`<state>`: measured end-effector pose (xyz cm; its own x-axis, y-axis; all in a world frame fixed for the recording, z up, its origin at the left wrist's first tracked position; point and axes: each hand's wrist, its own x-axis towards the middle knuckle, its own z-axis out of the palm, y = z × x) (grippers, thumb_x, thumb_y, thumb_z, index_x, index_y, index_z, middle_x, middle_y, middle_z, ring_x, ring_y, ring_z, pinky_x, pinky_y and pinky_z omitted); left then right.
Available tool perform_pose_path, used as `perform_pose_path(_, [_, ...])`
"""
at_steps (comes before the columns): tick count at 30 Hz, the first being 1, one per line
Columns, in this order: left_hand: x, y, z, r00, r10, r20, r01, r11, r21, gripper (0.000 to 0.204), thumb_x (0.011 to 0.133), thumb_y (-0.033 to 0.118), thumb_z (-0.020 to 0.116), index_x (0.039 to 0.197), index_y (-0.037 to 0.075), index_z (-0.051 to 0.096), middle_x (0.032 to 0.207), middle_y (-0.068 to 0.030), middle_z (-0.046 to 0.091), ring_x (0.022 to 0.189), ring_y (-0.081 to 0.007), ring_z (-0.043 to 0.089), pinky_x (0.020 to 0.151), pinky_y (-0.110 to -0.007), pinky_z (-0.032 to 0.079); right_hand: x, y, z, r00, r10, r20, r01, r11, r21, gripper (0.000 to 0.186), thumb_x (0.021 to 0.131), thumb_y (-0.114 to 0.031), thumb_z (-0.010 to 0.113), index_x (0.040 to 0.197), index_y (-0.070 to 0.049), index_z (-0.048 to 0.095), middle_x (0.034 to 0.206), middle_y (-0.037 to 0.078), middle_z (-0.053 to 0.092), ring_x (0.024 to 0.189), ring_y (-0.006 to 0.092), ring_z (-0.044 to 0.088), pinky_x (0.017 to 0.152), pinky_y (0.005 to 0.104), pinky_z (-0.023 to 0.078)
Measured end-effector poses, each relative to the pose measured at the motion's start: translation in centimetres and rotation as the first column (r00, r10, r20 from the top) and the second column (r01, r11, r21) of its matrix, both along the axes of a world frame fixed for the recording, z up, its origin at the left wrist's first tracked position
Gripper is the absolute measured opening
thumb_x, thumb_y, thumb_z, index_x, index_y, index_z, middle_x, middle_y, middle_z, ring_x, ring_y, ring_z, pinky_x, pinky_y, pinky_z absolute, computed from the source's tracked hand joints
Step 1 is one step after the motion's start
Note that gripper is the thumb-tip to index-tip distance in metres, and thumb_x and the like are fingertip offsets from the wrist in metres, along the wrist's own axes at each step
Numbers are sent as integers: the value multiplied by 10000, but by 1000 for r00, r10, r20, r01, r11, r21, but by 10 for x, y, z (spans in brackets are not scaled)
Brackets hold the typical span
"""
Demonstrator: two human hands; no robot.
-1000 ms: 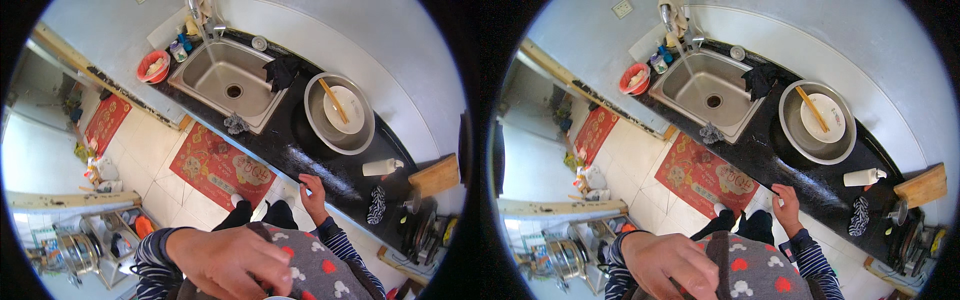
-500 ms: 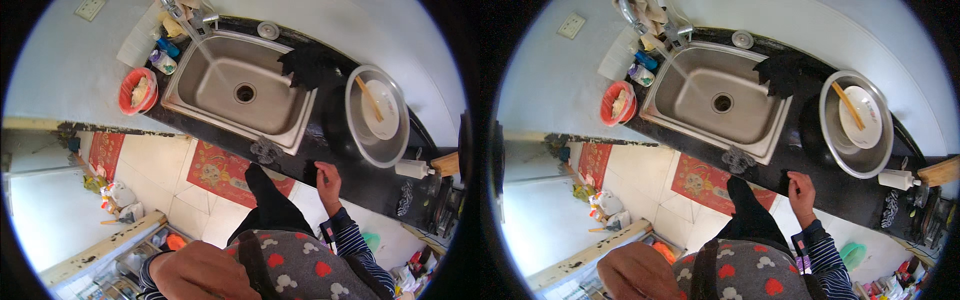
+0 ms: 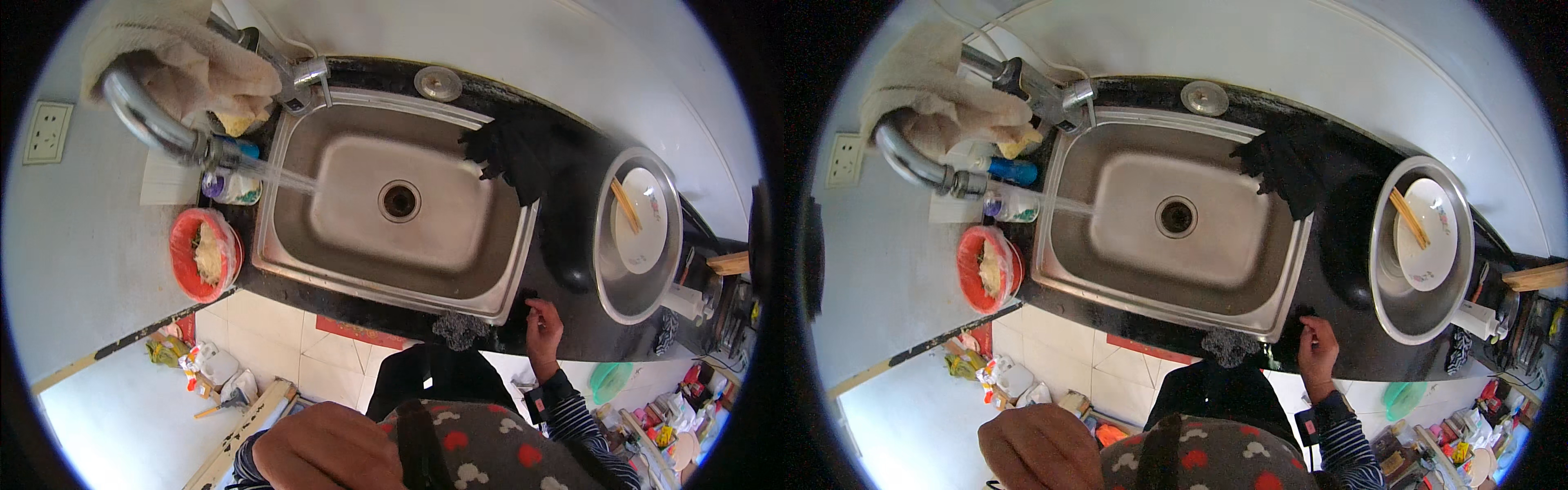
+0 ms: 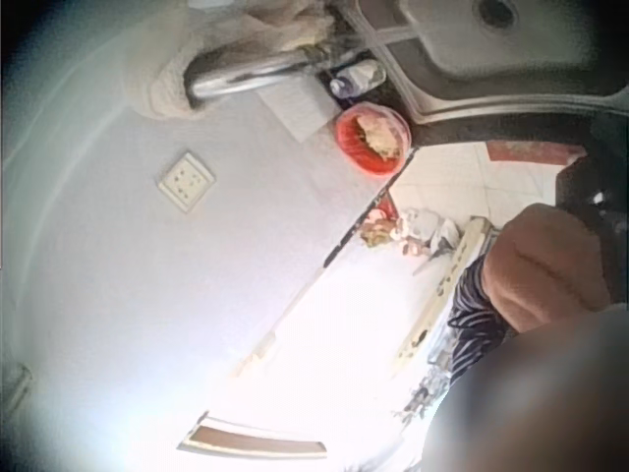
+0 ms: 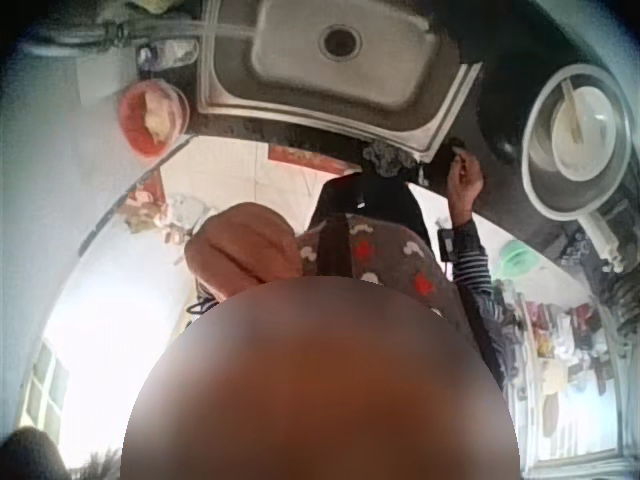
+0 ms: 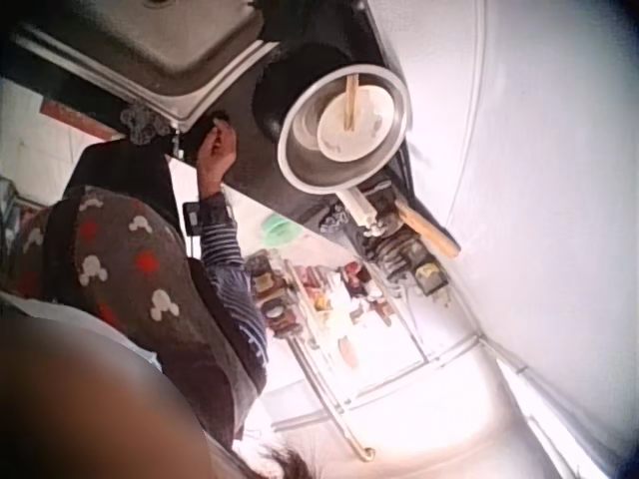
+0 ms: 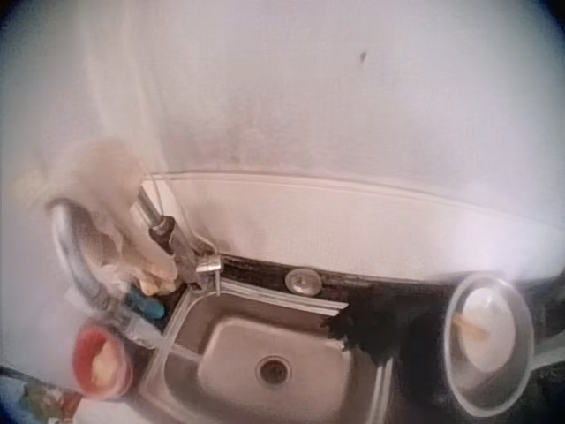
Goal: The person washes a plate, chopsticks, and a metal bowl in a kitchen sink using dish soap and a sponge, then rinses each item and wipes the countertop and sink area with a cloth.
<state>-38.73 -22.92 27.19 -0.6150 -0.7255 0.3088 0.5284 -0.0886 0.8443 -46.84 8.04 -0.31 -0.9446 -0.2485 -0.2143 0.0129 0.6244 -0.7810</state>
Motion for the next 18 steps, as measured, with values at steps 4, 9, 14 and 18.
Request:
perform_pose_path(4, [-7, -53, -13, 840, -529, -120, 528, 848, -38, 279, 964, 251, 688, 788, 85, 548, 704, -117, 663, 514, -206, 587, 468, -316, 513, 0, 0, -3, 999, 3, -35, -3, 1000, 15, 208, 942, 7, 563, 1090, -53, 698, 1034, 94, 681, 851, 171, 658, 699, 287, 545])
perform_pose_path(9, [5, -56, -19, 911, -401, -98, 402, 915, -14, 265, 931, 236, 732, 775, 101, 565, 806, -137, 693, 654, -230, 630, 608, -321, 539, 5, -2, -1, 997, -51, -60, 54, 998, 37, 191, 962, -1, 559, 1089, -46, 694, 1004, 88, 675, 792, 159, 642, 677, 276, 538])
perform_pose_path(14, [25, -55, -6, 889, -442, -118, 439, 897, -53, 217, 935, 197, 713, 827, 80, 566, 842, -157, 702, 645, -230, 637, 598, -314, 537, 20, -7, 5, 982, -179, -66, 178, 984, -25, 186, 980, -10, 553, 1097, -45, 692, 1001, 60, 663, 757, 113, 600, 673, 254, 510])
perform_pose_path(18, [42, -62, 9, 828, -540, -149, 530, 842, -103, 182, 938, 175, 698, 874, 72, 563, 868, -163, 705, 641, -219, 635, 595, -307, 534, 42, -16, 16, 963, -258, -73, 250, 962, -109, 198, 974, -7, 559, 1118, -43, 691, 1006, 47, 656, 778, 105, 596, 689, 245, 500])
